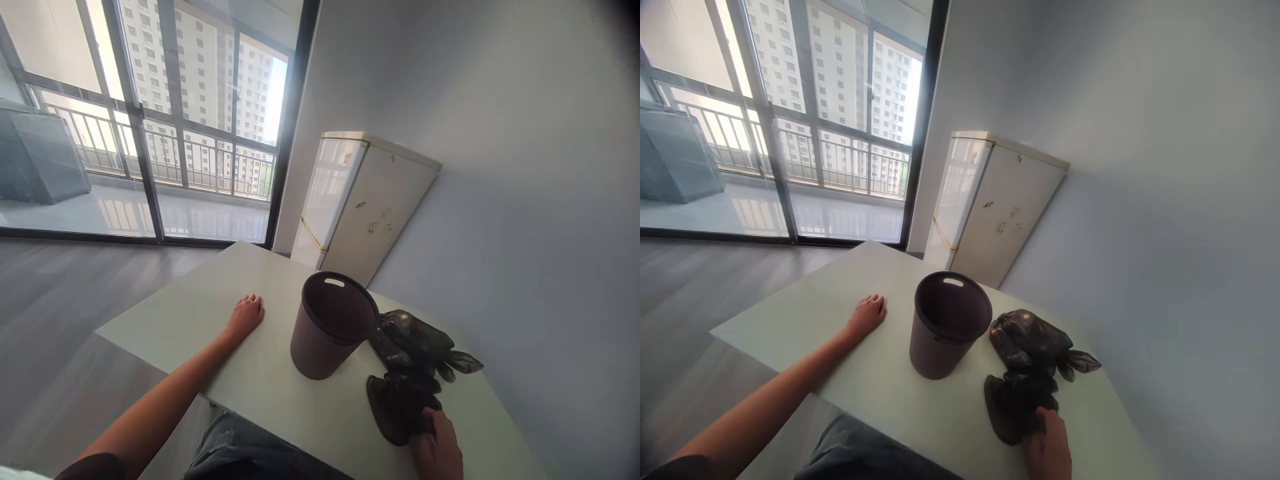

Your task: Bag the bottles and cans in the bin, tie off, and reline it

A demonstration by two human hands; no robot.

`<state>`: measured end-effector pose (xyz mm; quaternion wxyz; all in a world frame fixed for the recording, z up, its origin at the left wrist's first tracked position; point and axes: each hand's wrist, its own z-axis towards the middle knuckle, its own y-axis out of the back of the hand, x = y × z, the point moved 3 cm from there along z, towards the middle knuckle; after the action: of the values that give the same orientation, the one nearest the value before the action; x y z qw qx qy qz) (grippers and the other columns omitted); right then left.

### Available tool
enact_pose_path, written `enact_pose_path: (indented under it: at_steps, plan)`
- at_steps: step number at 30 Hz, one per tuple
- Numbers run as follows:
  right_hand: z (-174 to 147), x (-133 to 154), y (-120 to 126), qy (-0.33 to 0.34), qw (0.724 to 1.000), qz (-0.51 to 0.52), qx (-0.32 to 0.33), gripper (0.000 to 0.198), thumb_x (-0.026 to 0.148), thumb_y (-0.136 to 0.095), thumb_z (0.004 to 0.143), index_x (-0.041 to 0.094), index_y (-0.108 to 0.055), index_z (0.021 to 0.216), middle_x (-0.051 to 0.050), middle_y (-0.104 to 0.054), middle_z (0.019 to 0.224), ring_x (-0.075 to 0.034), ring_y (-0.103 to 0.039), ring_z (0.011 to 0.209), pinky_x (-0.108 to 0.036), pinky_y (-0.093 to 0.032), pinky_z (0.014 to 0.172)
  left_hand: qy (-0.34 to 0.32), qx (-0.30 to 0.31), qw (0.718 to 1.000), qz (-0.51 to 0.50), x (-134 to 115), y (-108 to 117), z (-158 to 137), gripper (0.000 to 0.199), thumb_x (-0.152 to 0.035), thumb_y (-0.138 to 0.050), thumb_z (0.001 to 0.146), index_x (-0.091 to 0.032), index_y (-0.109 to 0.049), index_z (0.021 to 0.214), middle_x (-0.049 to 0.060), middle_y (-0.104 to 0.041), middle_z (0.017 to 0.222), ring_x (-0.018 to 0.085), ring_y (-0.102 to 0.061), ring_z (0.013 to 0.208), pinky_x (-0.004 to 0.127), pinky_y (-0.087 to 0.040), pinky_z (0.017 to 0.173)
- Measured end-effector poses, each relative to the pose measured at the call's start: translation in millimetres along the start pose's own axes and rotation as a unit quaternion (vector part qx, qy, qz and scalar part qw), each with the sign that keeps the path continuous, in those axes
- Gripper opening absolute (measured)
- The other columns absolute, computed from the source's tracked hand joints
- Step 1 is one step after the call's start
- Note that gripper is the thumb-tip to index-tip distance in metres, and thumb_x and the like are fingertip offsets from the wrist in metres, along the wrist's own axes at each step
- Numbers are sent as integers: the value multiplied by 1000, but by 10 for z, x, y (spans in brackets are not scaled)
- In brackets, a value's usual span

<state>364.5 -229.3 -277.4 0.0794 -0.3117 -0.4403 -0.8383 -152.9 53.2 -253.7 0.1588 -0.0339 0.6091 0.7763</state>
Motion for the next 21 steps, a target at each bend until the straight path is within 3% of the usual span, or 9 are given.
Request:
enact_pose_path:
  at_steps: [3,5,9,12,13,15,17,18,21]
  plan:
    - [-74,69,100,-44,997,18,-63,31,38,-47,82,22,-62,103,-12,-67,104,-31,-65,98,-43,-50,86,-7,-6,1000,-15,8,21,-27,22,-21,-42,100,-16,-62,94,14,-66,101,29,-63,101,41,-46,90]
    - [-101,114,79,-83,993,27,-81,34,42,-45,86,22,-63,108,-13,-68,110,-31,-65,99,-43,-50,87,-16,-13,999,-25,-23,60,-78,22,-22,-40,102,-17,-59,92,12,-65,100,28,-62,101,38,-46,88]
    - [-76,260,-153,-87,996,14,-8,62,64,-57,79,16,-68,115,-19,-71,115,-39,-68,105,-51,-53,93,-10,-52,987,-155,-281,256,-322,25,-31,-38,104,-21,-51,85,5,-61,92,22,-59,90,33,-43,78]
    - [-89,483,-228,-80,995,10,58,51,60,-58,76,18,-76,98,-17,-76,106,-38,-72,99,-51,-56,93,-34,-35,958,-283,-682,500,-641,33,-39,-37,106,-21,-45,79,1,-54,78,17,-51,71,32,-39,71]
    - [-108,596,-205,-76,994,28,73,47,57,-57,77,19,-77,95,-16,-78,103,-36,-73,95,-48,-58,91,-45,-7,948,-315,-829,588,-767,36,-42,-38,105,-21,-45,77,0,-52,73,17,-49,69,31,-38,69]
    - [-176,884,-111,-56,991,79,97,43,54,-58,82,20,-80,97,-14,-79,100,-31,-75,90,-41,-60,86,-79,113,913,-384,-1116,749,-1039,41,-48,-41,106,-20,-51,78,0,-54,71,17,-51,69,31,-38,67]
    - [-288,1236,-11,-26,983,128,128,41,53,-63,86,19,-81,99,-13,-80,98,-29,-75,87,-36,-62,82,-85,249,852,-454,-1338,889,-1312,39,-56,-46,104,-20,-62,102,3,-67,88,18,-60,79,31,-46,74]
    - [-359,1422,25,-11,978,150,145,39,53,-66,86,19,-81,99,-13,-80,98,-29,-75,87,-34,-62,81,-80,288,833,-466,-1415,955,-1423,41,-58,-55,100,-21,-61,119,5,-69,100,19,-63,86,32,-49,80]
    - [-577,1943,73,12,960,236,152,35,54,-73,87,22,-81,97,-11,-78,98,-27,-73,87,-32,-61,79,-72,357,785,-501,-1591,1091,-1617,79,-51,-79,85,-27,-42,150,11,-65,129,22,-64,103,34,-52,89]
